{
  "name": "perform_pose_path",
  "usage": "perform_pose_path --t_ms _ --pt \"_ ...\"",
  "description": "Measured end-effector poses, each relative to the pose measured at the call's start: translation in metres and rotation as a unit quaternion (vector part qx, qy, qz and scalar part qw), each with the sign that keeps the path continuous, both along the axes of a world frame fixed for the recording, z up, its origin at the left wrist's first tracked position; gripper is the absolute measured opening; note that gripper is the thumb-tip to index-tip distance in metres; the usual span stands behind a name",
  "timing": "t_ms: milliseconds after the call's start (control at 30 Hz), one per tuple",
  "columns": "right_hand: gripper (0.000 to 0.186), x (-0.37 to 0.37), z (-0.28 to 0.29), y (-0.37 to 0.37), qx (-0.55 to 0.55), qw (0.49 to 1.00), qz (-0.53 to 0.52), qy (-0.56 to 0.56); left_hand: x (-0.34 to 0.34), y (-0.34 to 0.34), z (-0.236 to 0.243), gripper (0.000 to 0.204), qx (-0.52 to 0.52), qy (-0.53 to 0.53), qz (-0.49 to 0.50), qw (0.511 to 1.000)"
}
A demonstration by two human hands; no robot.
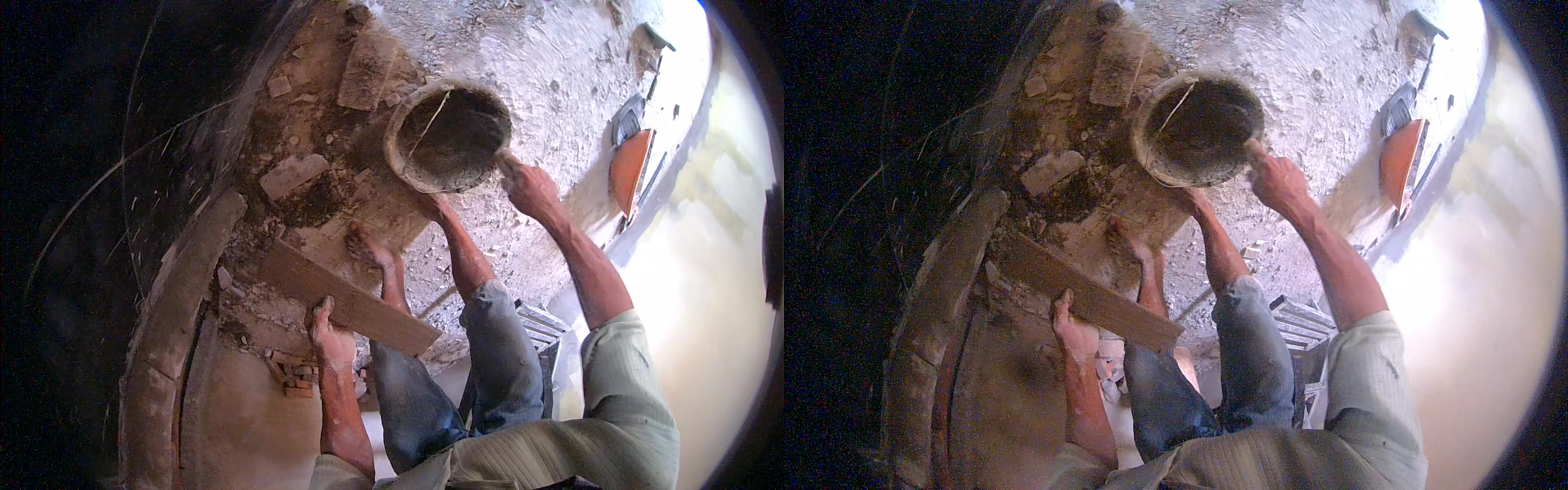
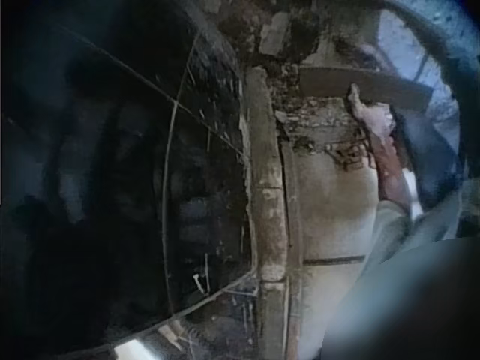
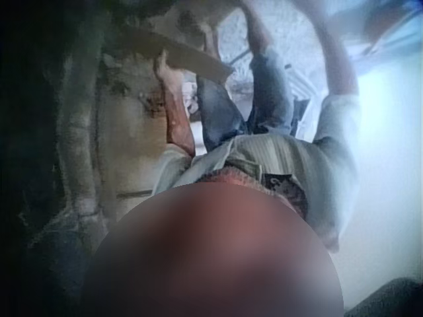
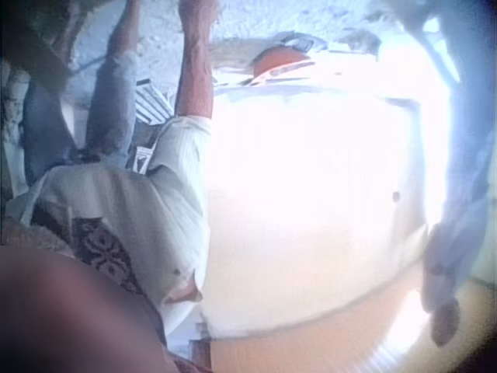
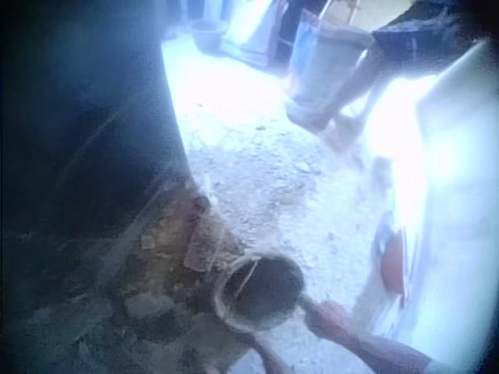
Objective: The person applies mortar to a tile using a trowel and then presses the tile against a wall, using a hammer to tap it into place and a level to check its position.
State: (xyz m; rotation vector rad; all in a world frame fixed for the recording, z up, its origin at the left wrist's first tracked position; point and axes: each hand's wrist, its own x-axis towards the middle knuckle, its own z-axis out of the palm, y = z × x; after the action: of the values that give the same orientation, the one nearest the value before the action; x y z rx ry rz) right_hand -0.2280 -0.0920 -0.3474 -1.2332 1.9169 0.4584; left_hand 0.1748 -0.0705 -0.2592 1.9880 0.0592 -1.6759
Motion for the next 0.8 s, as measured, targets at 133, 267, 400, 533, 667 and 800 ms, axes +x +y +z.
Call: perform_pose_path --t_ms 133,267,400,533,667,800 --pt "0.044 -0.007 0.037 -0.022 0.025 0.991 0.115 0.065 -0.002 -0.004 0.000 0.037 0.001 -0.023 -0.067 0.998" --pt "0.039 0.015 0.000 -0.003 0.074 0.968 0.222 0.093 -0.011 -0.003 -0.012 0.037 -0.020 -0.027 -0.093 0.995" --pt "0.044 0.054 0.008 0.008 0.093 0.972 0.216 -0.022 -0.029 -0.013 -0.003 0.030 -0.009 0.036 0.006 0.999" --pt "0.042 0.047 0.052 -0.009 0.088 0.989 0.105 -0.046 -0.025 -0.005 -0.006 0.033 -0.010 0.027 -0.006 1.000" --pt "0.046 0.042 0.059 0.003 0.062 0.993 0.082 -0.063 -0.012 0.005 -0.017 0.034 -0.006 0.031 -0.009 0.999" --pt "0.041 0.043 0.018 -0.006 0.064 0.992 0.090 -0.058 -0.011 0.008 -0.034 0.033 -0.002 0.088 0.062 0.994"
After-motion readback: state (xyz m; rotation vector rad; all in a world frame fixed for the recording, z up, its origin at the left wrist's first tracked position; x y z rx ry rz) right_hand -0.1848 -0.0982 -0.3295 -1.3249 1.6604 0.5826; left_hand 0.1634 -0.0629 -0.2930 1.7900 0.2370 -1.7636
